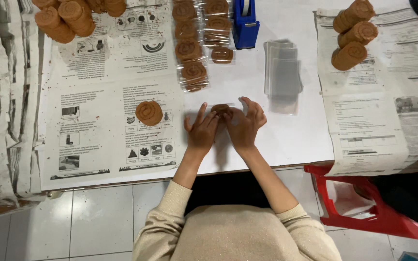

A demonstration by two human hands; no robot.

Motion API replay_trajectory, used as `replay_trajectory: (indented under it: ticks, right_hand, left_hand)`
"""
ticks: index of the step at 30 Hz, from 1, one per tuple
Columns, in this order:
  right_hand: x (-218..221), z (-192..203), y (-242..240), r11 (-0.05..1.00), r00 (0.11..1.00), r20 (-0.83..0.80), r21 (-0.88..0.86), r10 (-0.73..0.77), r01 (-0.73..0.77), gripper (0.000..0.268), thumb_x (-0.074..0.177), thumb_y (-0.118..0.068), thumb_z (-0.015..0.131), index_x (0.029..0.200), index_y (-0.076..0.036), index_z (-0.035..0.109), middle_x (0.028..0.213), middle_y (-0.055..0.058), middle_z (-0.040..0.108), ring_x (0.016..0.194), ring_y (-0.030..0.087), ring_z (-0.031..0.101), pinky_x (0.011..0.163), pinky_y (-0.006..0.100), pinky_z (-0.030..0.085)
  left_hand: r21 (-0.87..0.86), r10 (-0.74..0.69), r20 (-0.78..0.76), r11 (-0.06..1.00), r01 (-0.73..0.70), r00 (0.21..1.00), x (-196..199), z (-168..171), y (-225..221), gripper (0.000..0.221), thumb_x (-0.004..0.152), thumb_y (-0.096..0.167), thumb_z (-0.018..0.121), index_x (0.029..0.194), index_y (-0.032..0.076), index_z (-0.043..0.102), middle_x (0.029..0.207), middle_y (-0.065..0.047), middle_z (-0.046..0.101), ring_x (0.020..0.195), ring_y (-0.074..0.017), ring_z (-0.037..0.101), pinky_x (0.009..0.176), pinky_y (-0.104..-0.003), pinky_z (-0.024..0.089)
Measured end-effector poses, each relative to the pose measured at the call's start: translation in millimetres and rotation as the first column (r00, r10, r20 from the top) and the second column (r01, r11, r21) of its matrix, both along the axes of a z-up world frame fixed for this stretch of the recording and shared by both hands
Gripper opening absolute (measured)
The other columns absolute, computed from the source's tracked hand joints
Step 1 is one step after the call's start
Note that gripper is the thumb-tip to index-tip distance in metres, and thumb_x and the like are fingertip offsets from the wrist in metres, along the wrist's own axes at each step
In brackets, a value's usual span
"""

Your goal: The person places individual spiral-shaped food items into small plastic bags by hand, سپس takes adhesive tape from a dispenser to seal each bag.

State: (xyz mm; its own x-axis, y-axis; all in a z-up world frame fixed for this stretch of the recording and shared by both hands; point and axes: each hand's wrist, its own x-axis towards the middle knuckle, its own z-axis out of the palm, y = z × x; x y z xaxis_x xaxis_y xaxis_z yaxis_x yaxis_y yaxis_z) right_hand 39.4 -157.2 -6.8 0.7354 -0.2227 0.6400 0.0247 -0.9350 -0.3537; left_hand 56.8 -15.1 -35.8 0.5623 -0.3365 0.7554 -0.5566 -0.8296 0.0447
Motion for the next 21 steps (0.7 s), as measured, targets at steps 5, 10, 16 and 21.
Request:
replay_trajectory:
  ticks: [5, 10, 16, 21]
  right_hand:
    - [3, -12, -3, 0.993, 0.992, 0.074, -0.077, 0.099, -0.094, 0.026, 0.078, -0.030, 0.076, 0.099, -0.020, 0.065, 0.131, 0.000, 0.046, 0.121, 0.028, 0.037, 0.092, 0.044, 0.030]
    - [8, -37, -8, 0.945, 0.981, 0.124, -0.311, 0.147, -0.102, 0.023, 0.084, -0.041, 0.068, 0.096, -0.022, 0.065, 0.122, 0.004, 0.050, 0.119, 0.031, 0.046, 0.089, 0.045, 0.036]
    - [-8, -12, -9, 0.880, 0.975, 0.063, -0.444, 0.214, -0.165, 0.022, 0.092, -0.032, 0.060, 0.111, -0.023, 0.067, 0.125, 0.000, 0.063, 0.124, 0.025, 0.053, 0.099, 0.043, 0.038]
    - [-7, 11, -8, 0.864, 0.943, 0.081, -0.433, 0.322, -0.257, 0.012, 0.091, -0.024, 0.064, 0.101, -0.019, 0.070, 0.105, 0.000, 0.070, 0.112, 0.022, 0.062, 0.095, 0.040, 0.042]
  left_hand:
    - [-0.014, -0.035, -0.030, 0.999, 0.035, 0.999, -2, 3, 2, 0.012, 0.098, 0.018, 0.054, 0.097, 0.018, 0.066, 0.107, 0.001, 0.067, 0.133, -0.0149, 0.045, 0.099, -0.053, 0.003]
    - [-0.092, -0.058, -0.094, 0.995, 0.050, 0.994, 0, -3, 5, 0.014, 0.099, 0.024, 0.053, 0.098, 0.019, 0.066, 0.103, 0.004, 0.067, 0.132, -0.0146, 0.046, 0.097, -0.053, 0.005]
    - [-0.170, -0.110, -0.138, 0.982, 0.086, 0.984, 1, 5, 8, 0.017, 0.099, 0.033, 0.053, 0.097, 0.022, 0.065, 0.093, 0.004, 0.065, 0.127, -0.0197, 0.052, 0.095, -0.054, 0.008]
    - [-0.154, -0.027, -0.088, 0.988, 0.013, 0.996, -5, 10, 8, 0.007, 0.093, 0.032, 0.061, 0.096, 0.026, 0.063, 0.093, 0.008, 0.066, 0.120, -0.0160, 0.056, 0.096, -0.052, 0.008]
